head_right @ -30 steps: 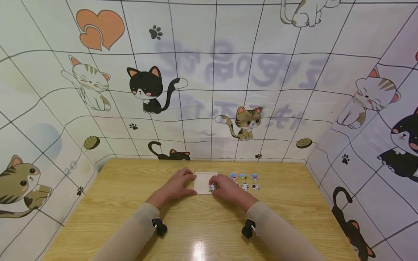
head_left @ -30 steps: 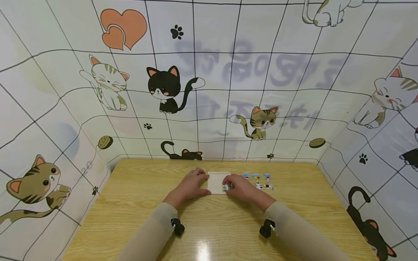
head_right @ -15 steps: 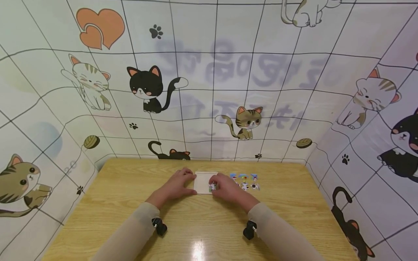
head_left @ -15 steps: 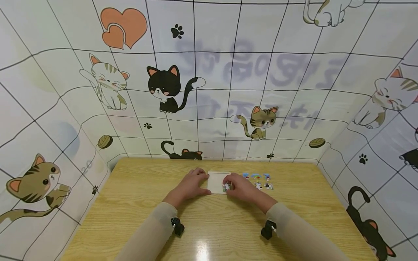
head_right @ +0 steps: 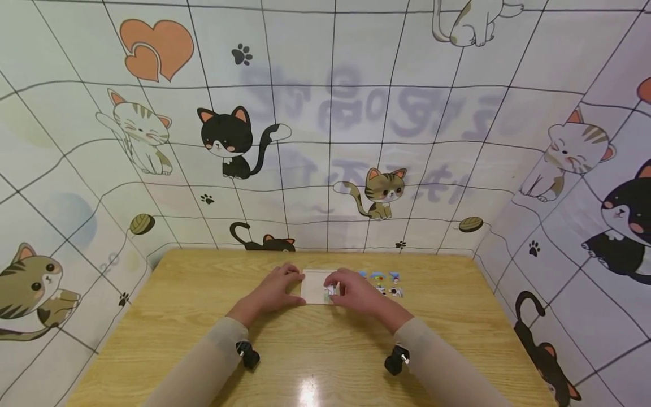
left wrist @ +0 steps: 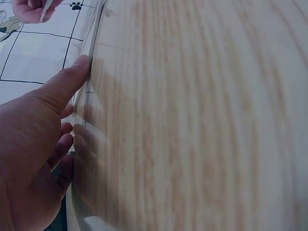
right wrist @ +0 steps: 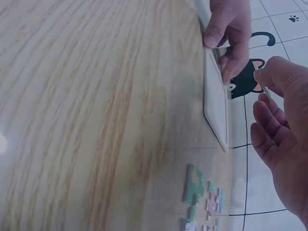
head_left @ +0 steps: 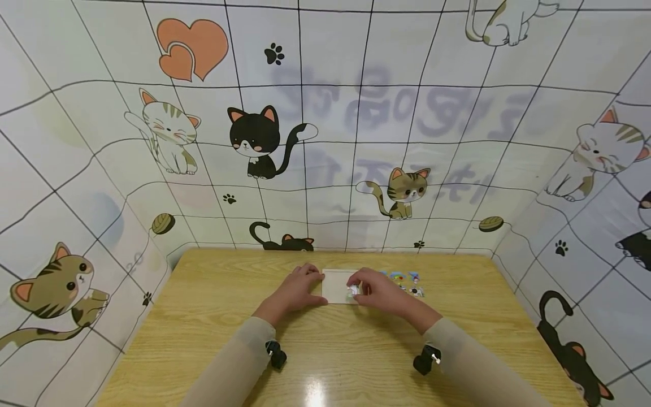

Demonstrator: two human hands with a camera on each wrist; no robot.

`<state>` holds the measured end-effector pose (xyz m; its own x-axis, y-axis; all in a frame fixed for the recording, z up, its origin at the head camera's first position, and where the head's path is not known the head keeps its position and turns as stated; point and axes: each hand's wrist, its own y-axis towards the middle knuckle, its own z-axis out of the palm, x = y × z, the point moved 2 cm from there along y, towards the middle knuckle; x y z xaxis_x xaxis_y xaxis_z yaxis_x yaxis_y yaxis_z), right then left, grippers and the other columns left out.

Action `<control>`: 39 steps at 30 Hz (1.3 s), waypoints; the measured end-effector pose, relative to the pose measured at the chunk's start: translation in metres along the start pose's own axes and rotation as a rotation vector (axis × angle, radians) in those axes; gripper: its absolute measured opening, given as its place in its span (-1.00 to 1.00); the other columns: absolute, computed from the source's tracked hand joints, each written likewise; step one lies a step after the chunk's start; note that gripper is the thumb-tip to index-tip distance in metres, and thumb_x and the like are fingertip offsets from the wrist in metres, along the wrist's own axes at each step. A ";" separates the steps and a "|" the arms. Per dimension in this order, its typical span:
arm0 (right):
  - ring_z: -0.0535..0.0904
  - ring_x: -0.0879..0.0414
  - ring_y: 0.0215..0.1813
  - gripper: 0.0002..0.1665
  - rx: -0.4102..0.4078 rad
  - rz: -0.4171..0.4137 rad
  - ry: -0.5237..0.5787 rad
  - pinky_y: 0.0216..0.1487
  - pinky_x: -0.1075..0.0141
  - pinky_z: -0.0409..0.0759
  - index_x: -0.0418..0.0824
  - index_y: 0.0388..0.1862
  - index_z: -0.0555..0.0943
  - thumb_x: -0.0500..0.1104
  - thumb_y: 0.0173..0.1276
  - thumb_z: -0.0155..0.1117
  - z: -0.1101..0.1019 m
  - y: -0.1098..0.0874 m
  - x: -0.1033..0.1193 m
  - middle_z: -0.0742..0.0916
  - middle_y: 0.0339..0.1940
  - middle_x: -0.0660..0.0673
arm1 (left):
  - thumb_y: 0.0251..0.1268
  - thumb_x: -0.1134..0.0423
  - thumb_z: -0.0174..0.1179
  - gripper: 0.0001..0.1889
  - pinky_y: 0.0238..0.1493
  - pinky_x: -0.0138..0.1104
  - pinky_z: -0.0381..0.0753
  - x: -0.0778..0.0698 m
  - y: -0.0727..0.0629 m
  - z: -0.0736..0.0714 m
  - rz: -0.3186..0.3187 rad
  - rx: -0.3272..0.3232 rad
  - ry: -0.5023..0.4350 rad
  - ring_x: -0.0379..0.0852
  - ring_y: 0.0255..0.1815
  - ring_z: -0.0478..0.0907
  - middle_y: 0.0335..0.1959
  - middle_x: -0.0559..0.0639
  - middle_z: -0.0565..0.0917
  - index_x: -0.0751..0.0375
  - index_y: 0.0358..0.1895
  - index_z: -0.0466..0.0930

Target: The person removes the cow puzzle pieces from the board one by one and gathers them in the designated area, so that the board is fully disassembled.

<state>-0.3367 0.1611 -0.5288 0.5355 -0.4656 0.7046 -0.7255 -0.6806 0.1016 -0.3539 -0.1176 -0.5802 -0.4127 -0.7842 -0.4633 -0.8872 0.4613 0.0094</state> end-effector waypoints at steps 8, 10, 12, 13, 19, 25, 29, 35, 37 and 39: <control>0.59 0.12 -0.23 -0.68 -0.020 0.018 0.020 -0.19 0.22 0.65 -0.18 0.26 0.71 -0.30 0.59 0.44 -0.008 -0.010 -0.002 0.68 0.04 -0.07 | 0.36 -0.24 0.54 -0.21 0.55 0.16 0.37 0.000 -0.003 0.000 0.001 -0.003 0.009 0.17 0.50 0.38 0.50 0.05 0.46 0.03 0.55 0.60; 0.59 0.12 -0.23 -0.68 -0.031 0.002 0.017 -0.20 0.23 0.65 -0.20 0.25 0.70 -0.31 0.59 0.44 -0.010 -0.013 -0.003 0.67 0.04 -0.07 | 0.37 -0.23 0.54 -0.21 0.55 0.16 0.37 0.001 -0.003 0.000 0.002 -0.005 0.008 0.17 0.49 0.38 0.50 0.05 0.46 0.03 0.55 0.60; 0.58 0.13 -0.23 -0.68 -0.044 -0.016 0.008 -0.20 0.24 0.65 -0.21 0.24 0.71 -0.32 0.57 0.45 -0.012 -0.015 -0.004 0.66 0.04 -0.10 | 0.37 -0.23 0.54 -0.22 0.55 0.16 0.37 0.001 -0.003 0.000 0.001 -0.005 0.004 0.17 0.50 0.38 0.51 0.04 0.46 0.02 0.56 0.59; 0.58 0.12 -0.23 -0.68 -0.052 -0.024 0.005 -0.20 0.24 0.65 -0.20 0.24 0.71 -0.33 0.57 0.45 -0.013 -0.016 -0.004 0.65 0.04 -0.12 | 0.37 -0.23 0.55 -0.22 0.55 0.16 0.36 0.001 -0.003 0.000 0.000 -0.004 0.002 0.17 0.50 0.37 0.51 0.04 0.46 0.02 0.56 0.59; 0.58 0.08 -0.23 -0.68 -0.066 -0.016 0.008 -0.20 0.23 0.64 -0.10 0.22 0.72 -0.32 0.57 0.44 -0.021 -0.025 -0.003 0.65 0.06 -0.15 | 0.38 -0.22 0.54 -0.22 0.56 0.17 0.35 -0.001 -0.003 -0.002 0.004 -0.001 -0.003 0.17 0.51 0.37 0.52 0.05 0.45 0.02 0.56 0.59; 0.58 0.08 -0.23 -0.69 -0.069 0.009 -0.017 -0.21 0.25 0.63 -0.09 0.21 0.72 -0.31 0.57 0.45 -0.029 -0.033 -0.006 0.65 0.04 -0.11 | 0.38 -0.24 0.53 -0.20 0.56 0.16 0.36 0.001 -0.004 -0.001 0.014 0.000 0.008 0.18 0.51 0.37 0.52 0.06 0.45 0.04 0.57 0.58; 0.58 0.05 -0.21 -0.70 -0.058 0.026 0.001 -0.20 0.24 0.65 -0.10 0.20 0.71 -0.32 0.58 0.44 -0.035 -0.039 -0.010 0.65 0.02 -0.14 | 0.38 -0.25 0.53 -0.19 0.57 0.16 0.36 0.002 -0.003 0.000 0.008 0.006 0.014 0.17 0.53 0.36 0.53 0.04 0.45 0.03 0.58 0.57; 0.57 0.09 -0.18 -0.72 -0.043 0.030 -0.012 -0.14 0.22 0.66 -0.13 0.19 0.71 -0.31 0.58 0.45 -0.045 -0.051 -0.017 0.64 -0.01 -0.13 | 0.37 -0.26 0.53 -0.18 0.56 0.16 0.37 0.002 -0.002 0.001 0.016 0.005 0.019 0.18 0.52 0.37 0.53 0.06 0.45 0.04 0.58 0.57; 0.56 0.11 -0.18 -0.71 -0.051 0.023 -0.030 -0.14 0.23 0.65 -0.17 0.20 0.71 -0.32 0.58 0.45 -0.048 -0.056 -0.019 0.64 -0.03 -0.14 | 0.37 -0.26 0.53 -0.18 0.57 0.15 0.37 0.002 -0.001 0.001 0.015 0.006 0.021 0.17 0.52 0.37 0.53 0.05 0.45 0.03 0.59 0.57; 0.54 0.10 -0.20 -0.71 -0.059 0.015 -0.034 -0.17 0.22 0.64 -0.21 0.20 0.72 -0.33 0.56 0.45 -0.051 -0.061 -0.021 0.64 -0.04 -0.15 | 0.37 -0.27 0.52 -0.18 0.57 0.14 0.36 0.003 -0.001 0.002 0.013 0.007 0.024 0.16 0.52 0.37 0.53 0.04 0.44 0.01 0.59 0.57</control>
<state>-0.3260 0.2412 -0.5134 0.5380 -0.4950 0.6823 -0.7573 -0.6394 0.1332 -0.3542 -0.1195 -0.5831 -0.4292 -0.7877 -0.4419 -0.8803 0.4744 0.0094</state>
